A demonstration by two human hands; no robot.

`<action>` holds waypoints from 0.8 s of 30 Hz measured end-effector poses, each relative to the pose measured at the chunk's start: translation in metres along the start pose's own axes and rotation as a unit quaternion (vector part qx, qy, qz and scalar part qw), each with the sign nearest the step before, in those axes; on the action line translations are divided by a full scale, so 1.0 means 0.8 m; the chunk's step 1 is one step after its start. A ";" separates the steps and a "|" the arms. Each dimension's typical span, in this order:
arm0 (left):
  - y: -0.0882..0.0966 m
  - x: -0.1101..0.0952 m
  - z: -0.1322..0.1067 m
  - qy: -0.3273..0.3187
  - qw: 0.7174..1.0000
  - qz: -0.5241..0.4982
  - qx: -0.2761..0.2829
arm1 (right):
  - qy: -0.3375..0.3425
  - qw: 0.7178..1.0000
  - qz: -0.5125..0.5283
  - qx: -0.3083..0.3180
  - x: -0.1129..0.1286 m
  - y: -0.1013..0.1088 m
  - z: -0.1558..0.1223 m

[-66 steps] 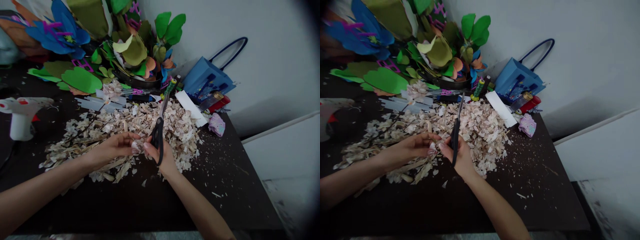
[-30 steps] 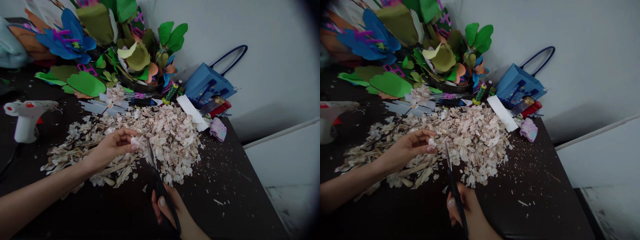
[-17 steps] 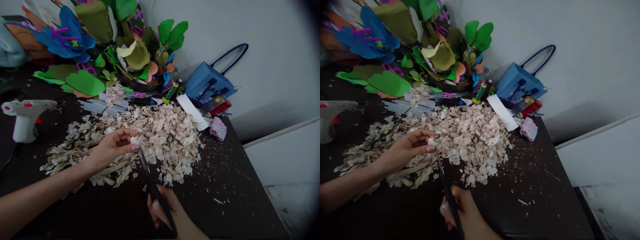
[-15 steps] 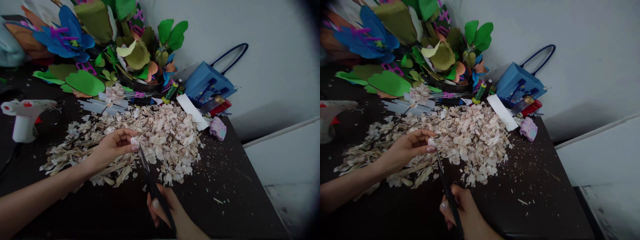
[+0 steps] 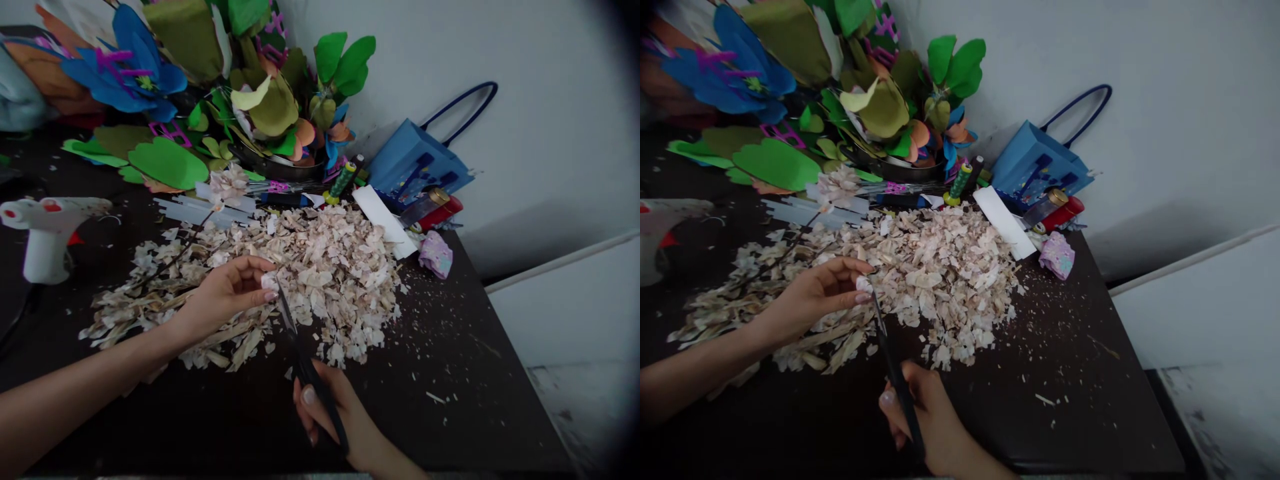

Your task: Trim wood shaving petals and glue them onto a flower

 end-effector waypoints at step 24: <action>0.006 -0.005 0.002 0.007 0.998 0.032 0.048 | 0.007 0.997 -0.082 0.000 0.019 0.014 -0.006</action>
Point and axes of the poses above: each hand's wrist, its own z-axis towards the middle knuckle, its own y-axis out of the back of the hand, x = y × z, the point moved 2 cm from there along z, towards the middle knuckle, and after that the axes turned 2 degrees about y, right-handed, at the moved point
